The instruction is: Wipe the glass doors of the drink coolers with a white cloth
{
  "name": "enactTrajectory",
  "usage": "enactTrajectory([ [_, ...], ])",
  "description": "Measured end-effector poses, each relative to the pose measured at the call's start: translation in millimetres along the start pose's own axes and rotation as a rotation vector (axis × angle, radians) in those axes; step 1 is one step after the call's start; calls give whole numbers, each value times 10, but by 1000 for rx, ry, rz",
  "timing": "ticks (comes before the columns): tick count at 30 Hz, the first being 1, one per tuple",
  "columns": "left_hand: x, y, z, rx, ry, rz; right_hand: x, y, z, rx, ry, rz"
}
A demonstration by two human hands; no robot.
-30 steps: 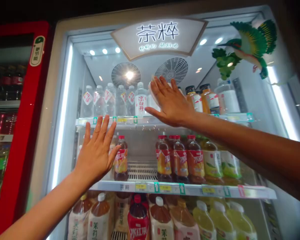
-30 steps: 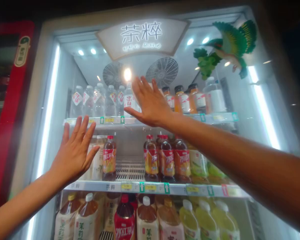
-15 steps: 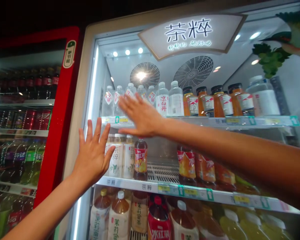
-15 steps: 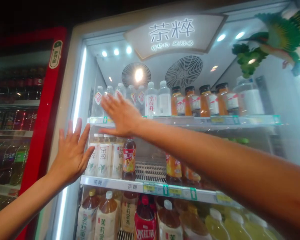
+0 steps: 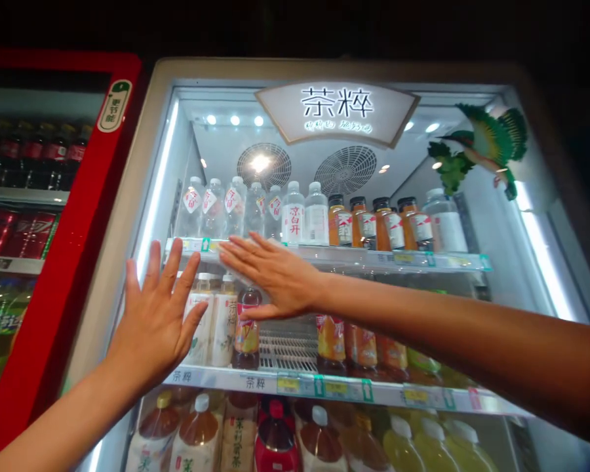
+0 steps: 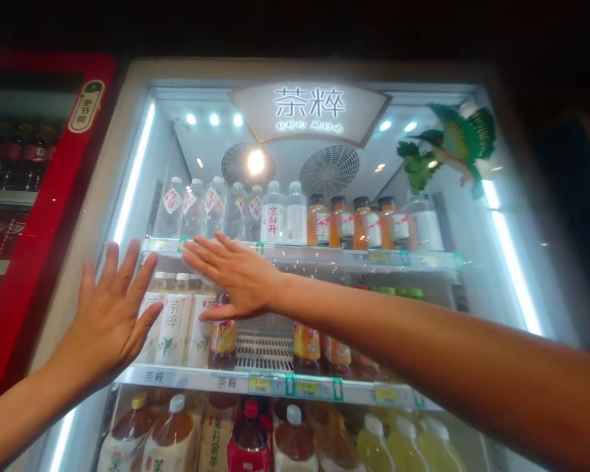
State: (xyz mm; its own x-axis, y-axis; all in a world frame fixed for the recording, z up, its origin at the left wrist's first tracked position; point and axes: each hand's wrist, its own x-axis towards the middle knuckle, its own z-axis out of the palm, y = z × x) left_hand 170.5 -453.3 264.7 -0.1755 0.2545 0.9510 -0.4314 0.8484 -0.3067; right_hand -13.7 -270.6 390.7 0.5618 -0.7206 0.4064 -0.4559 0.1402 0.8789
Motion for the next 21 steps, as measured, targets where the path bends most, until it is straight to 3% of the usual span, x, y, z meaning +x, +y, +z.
enactTrajectory([
  [1, 36, 59, 29, -6, -2, 2, -175, 150, -37, 5, 0, 73],
  [4, 186, 284, 116, -18, 16, 18, -677, 744, -195, -12, 56, 513],
  [6, 320, 475, 185, -28, 40, 45, -964, 914, -251, -33, 94, 649],
  [8, 476, 692, 270, -44, 50, 78, -1201, 801, -247, -46, 76, 565],
  [11, 722, 1031, 415, -84, 57, 135, -1485, 590, -218, -42, -23, 292],
  [13, 871, 1244, 498, -117, 69, 175, -1646, 728, -238, -49, -26, 364],
  [17, 1094, 1613, 561, -180, 116, 237, -1860, 1175, -305, -94, 136, 889],
  [19, 1167, 1767, 551, -193, 145, 260, -1909, 1088, -284, -111, 156, 854],
  [21, 1216, 1893, 544, -202, 170, 278, -1993, 873, -252, -118, 97, 626],
])
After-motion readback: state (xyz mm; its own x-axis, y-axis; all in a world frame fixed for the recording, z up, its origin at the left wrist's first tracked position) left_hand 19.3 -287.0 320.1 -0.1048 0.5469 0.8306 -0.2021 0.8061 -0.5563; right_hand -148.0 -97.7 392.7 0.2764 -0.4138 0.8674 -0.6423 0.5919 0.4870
